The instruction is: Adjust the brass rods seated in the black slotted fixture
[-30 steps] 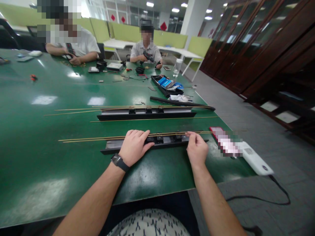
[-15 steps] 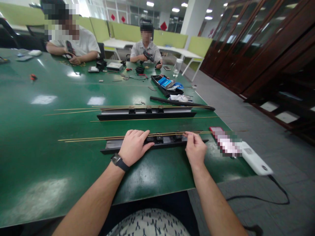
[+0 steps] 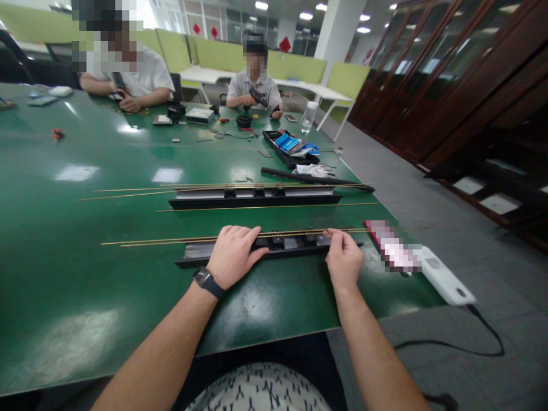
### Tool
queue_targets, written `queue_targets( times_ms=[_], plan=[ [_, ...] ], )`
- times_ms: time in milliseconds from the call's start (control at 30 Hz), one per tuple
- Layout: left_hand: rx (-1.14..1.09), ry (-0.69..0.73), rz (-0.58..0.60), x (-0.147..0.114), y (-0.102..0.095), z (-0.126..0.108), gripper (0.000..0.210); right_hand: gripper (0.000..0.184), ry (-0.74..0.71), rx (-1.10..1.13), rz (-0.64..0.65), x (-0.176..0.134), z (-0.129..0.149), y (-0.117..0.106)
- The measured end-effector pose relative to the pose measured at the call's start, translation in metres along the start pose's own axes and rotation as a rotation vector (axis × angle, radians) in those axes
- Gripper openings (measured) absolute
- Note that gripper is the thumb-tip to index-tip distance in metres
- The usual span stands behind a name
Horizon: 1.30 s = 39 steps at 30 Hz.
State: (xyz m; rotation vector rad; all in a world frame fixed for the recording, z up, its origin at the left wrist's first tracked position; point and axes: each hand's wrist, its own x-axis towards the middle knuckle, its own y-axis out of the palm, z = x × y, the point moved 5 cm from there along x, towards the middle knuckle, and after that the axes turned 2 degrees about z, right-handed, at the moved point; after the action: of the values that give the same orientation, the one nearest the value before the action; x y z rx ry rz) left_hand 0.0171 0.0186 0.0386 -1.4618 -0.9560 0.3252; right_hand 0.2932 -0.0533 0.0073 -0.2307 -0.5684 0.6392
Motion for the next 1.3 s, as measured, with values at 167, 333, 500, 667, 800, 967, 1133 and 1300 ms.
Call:
queue_targets(
  times_ms=[167,333,500,667,800,967,1133,1300],
  plan=[
    [0.007,0.003,-0.002,-0.0001,-0.0002,-0.0002,0.047,0.042,-0.027,0.015,0.04,-0.0023,0.0046,0.0017],
    [0.006,0.001,-0.005,0.0002,0.0003,0.0001,0.048,0.037,-0.039,0.002,0.048,-0.003,0.0057,0.0033],
    [0.001,0.003,-0.006,-0.0001,0.0006,0.0005,0.047,0.038,-0.028,-0.017,0.011,-0.0017,0.0029,0.0016],
    [0.0,0.003,0.001,0.0001,0.0002,0.0001,0.047,0.038,-0.021,-0.019,-0.013,0.0011,-0.0012,-0.0012],
    [0.001,-0.001,0.003,0.0005,0.0,0.0001,0.047,0.044,-0.027,-0.01,-0.001,0.0008,-0.0004,-0.0014],
    [0.002,-0.007,0.003,0.0004,0.0,0.0004,0.046,0.046,-0.029,0.016,0.028,-0.0017,0.0028,0.0014],
    [-0.006,-0.004,-0.006,0.0006,-0.0006,0.0001,0.046,0.043,-0.032,0.033,0.082,-0.0029,0.0038,0.0045],
    [0.0,0.005,-0.021,0.0001,-0.0005,0.0001,0.045,0.039,-0.014,0.036,0.083,-0.0024,0.0043,0.0038]
  ],
)
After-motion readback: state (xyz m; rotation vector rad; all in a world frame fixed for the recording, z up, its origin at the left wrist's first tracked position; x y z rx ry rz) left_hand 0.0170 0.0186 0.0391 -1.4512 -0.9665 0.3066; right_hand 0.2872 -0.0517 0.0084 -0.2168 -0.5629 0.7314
